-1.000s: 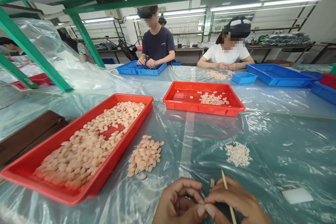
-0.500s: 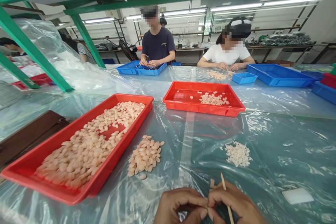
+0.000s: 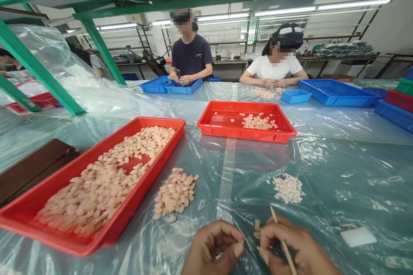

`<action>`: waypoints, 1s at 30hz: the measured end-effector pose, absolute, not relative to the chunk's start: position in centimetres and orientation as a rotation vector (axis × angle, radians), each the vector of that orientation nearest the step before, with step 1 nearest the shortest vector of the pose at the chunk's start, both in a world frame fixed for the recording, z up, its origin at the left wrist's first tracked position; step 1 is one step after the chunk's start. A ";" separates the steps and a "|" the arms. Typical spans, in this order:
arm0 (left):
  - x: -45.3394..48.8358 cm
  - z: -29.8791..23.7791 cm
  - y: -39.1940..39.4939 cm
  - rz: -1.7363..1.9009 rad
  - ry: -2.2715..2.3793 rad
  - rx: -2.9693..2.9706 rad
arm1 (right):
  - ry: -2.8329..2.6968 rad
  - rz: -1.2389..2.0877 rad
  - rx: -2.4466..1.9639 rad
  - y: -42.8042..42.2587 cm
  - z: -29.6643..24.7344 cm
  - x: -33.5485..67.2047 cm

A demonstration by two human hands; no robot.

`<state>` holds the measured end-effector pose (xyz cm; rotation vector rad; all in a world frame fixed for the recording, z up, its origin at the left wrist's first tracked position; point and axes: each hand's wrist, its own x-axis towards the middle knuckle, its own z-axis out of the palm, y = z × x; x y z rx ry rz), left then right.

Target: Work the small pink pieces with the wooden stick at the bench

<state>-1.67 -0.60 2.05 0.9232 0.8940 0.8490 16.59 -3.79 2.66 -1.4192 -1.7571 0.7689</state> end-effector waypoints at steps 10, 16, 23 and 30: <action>-2.4 3.3 -0.1 0.646 0.687 0.501 | -1.742 -0.078 -1.991 -1.5 2.2 22.9; -2.5 3.4 -0.1 0.635 0.687 0.452 | -1.621 -0.094 -2.100 -1.5 3.2 23.2; -2.2 2.0 -0.4 0.750 0.792 0.863 | -1.337 0.497 -1.798 -2.5 3.6 20.1; -2.1 0.8 -1.2 0.755 1.093 1.888 | -1.146 0.919 -1.558 -4.1 3.3 16.5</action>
